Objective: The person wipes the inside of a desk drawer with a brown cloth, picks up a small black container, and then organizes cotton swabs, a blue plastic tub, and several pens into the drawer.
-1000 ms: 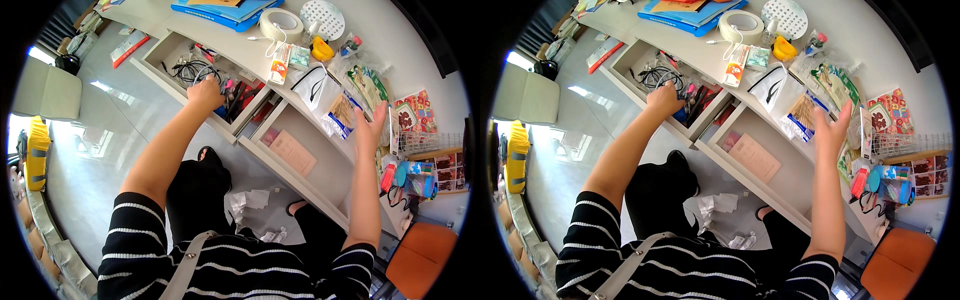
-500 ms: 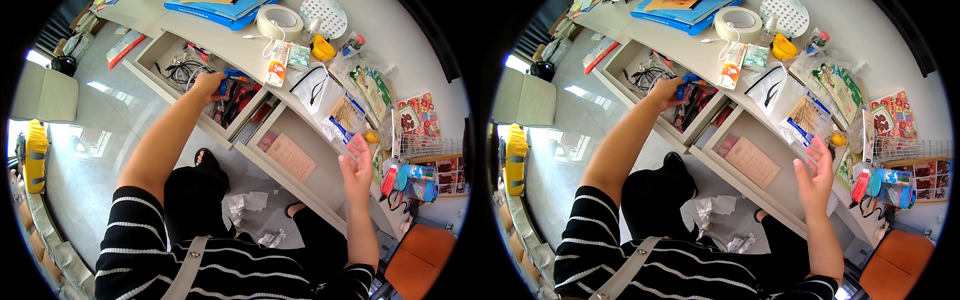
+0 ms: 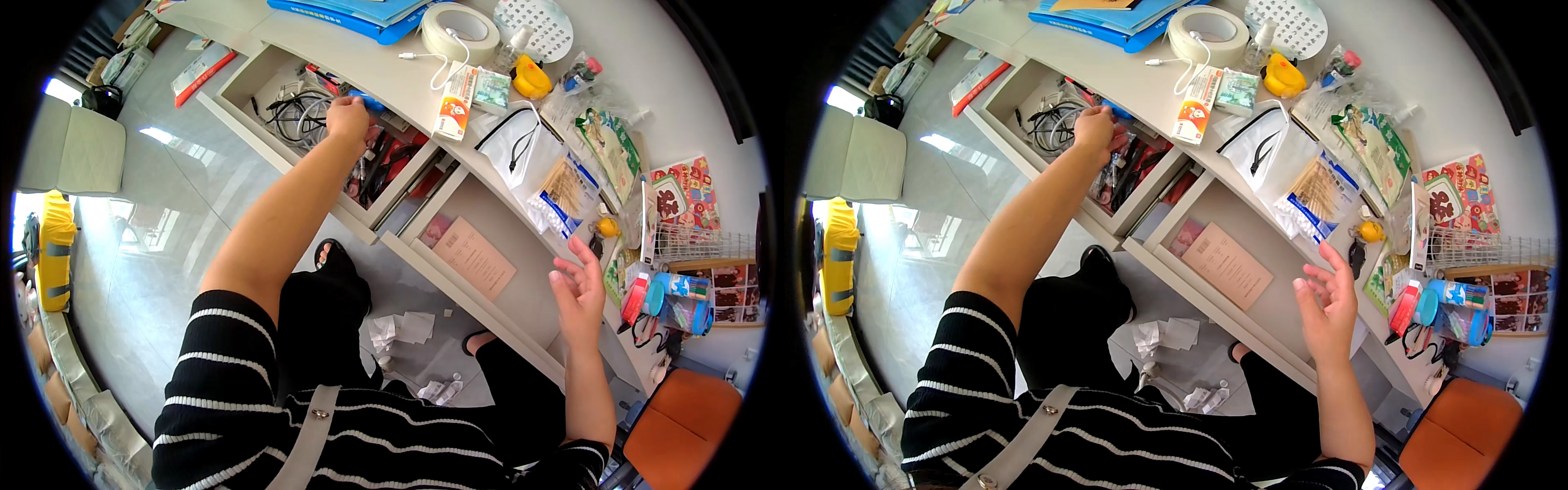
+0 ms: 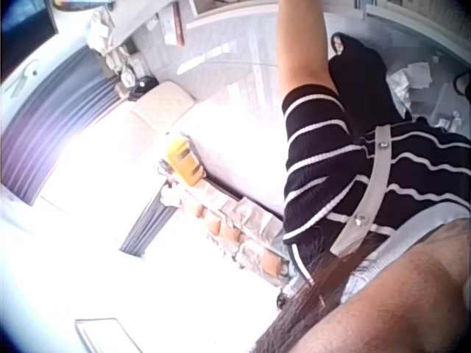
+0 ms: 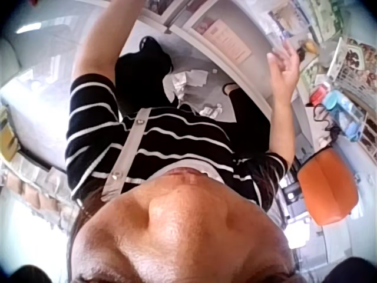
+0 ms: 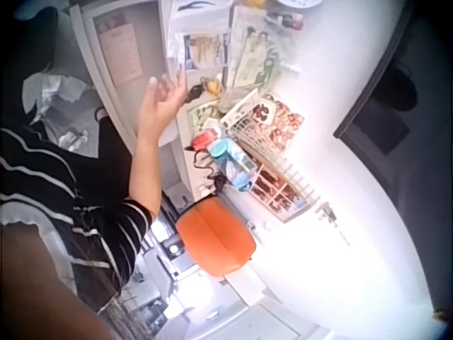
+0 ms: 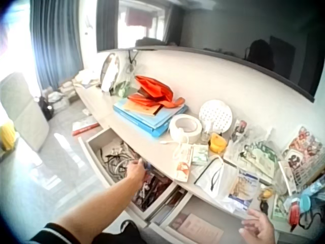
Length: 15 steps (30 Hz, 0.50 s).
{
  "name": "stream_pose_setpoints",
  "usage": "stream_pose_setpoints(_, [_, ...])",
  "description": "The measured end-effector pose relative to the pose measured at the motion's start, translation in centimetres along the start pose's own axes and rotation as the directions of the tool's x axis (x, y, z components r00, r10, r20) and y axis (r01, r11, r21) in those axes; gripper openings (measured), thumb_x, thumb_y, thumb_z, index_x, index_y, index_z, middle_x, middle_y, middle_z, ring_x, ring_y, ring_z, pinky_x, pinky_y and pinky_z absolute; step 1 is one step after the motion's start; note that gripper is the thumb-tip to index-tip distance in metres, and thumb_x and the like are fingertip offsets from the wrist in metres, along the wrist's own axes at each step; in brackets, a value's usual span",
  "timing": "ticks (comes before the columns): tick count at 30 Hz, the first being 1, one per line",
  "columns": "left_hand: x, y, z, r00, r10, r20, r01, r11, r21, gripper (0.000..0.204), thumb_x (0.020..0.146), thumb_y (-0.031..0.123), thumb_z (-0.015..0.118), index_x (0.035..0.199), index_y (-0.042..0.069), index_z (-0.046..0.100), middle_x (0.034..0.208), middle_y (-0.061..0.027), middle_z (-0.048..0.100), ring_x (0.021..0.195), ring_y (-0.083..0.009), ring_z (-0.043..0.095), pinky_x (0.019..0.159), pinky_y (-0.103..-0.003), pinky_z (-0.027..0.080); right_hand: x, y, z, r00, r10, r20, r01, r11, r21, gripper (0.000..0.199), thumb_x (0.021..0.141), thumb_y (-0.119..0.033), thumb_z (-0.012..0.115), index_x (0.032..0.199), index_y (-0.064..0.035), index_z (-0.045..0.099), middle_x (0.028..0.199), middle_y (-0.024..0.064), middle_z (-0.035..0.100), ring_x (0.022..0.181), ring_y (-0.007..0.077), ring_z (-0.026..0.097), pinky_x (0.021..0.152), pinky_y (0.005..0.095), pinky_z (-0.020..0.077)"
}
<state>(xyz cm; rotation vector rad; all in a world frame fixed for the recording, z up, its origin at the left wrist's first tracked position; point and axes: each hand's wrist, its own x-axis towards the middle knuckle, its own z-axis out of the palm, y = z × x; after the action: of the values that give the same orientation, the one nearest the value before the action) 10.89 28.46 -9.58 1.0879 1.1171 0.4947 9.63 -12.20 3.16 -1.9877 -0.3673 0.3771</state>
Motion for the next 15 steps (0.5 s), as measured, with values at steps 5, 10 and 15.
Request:
stream_pose_setpoints(5, [3.4,-2.2,0.0,0.976,0.152,0.157,-0.201,0.908,0.367,0.040,0.081,0.005,0.049,0.119,0.008,0.061,0.098,-0.0171,0.066,0.085,-0.0258,0.065,0.068,-0.039,0.054,-0.3,0.2,-0.1,1.000,0.022,0.020,-0.023,1.000,0.010,0.054,0.083,-0.002,0.062,0.133,0.0005,0.043,0.133,0.0124,0.047,0.106,0.0174,0.055,0.086,0.0292,0.0478])
stream_pose_setpoints(10, [2.7,-1.5,1.2,0.961,0.178,0.213,-0.269,0.782,0.562,0.044,0.078,0.004,0.046,0.119,0.007,0.060,0.096,-0.0230,0.067,0.076,-0.0330,0.068,0.059,-0.041,0.052,-1.0,0.1,-0.8,0.998,0.045,0.033,-0.045,0.999,-0.015,0.050,0.082,0.000,0.062,0.130,-0.0018,0.048,0.128,0.0109,0.049,0.104,0.0174,0.057,0.086,0.0287,0.0484])
stream_pose_setpoints(15, [4.6,-2.2,0.2,0.960,0.123,0.252,-0.221,0.885,0.411,0.040,0.079,0.003,0.047,0.117,0.003,0.058,0.084,-0.0184,0.064,0.059,-0.0249,0.062,0.050,-0.035,0.046,-1.7,-0.6,-1.4,0.993,0.070,0.093,-0.069,0.998,-0.009,0.042,0.083,0.001,0.062,0.124,-0.0017,0.054,0.126,0.0103,0.050,0.101,0.0166,0.059,0.085,0.0281,0.0488])
